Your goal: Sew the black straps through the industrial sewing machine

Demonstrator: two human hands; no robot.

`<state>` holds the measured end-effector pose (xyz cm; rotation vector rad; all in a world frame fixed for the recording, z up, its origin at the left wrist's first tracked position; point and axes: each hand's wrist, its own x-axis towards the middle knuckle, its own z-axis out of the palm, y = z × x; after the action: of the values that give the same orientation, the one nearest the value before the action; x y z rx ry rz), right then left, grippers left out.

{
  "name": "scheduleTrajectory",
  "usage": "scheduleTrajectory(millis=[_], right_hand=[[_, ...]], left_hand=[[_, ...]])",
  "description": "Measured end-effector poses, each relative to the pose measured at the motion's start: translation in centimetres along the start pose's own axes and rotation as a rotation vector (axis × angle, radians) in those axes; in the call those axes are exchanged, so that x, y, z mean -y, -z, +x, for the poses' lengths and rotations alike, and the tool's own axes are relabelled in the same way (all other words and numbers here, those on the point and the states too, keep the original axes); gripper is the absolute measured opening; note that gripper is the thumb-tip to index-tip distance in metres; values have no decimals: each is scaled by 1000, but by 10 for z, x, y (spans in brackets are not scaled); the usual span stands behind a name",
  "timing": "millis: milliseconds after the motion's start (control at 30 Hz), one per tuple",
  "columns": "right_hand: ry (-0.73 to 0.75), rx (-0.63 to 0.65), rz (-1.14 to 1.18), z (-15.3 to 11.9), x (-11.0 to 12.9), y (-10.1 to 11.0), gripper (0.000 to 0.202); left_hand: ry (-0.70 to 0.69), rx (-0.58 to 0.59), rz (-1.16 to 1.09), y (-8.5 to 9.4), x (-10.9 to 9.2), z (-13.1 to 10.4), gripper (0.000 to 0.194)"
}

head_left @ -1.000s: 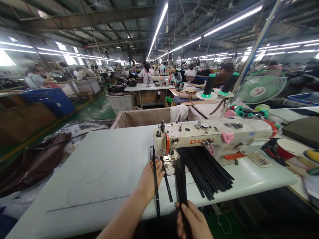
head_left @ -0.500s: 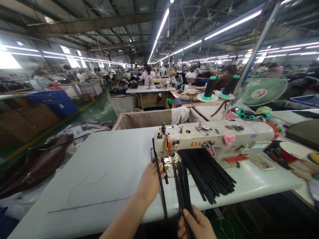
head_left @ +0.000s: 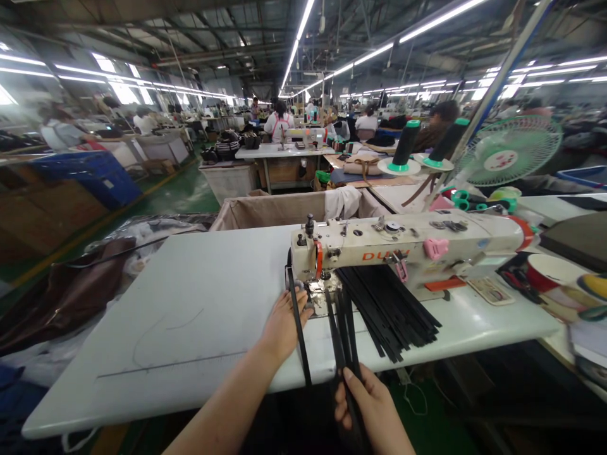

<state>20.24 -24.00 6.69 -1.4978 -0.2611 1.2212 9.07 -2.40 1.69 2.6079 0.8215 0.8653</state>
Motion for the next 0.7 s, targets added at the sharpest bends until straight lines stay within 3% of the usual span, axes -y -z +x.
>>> scheduleTrajectory(millis=[700], right_hand=[[4,11,-43,3,-3,-1,72]], left_hand=[[11,10,27,-2,1,0,34]])
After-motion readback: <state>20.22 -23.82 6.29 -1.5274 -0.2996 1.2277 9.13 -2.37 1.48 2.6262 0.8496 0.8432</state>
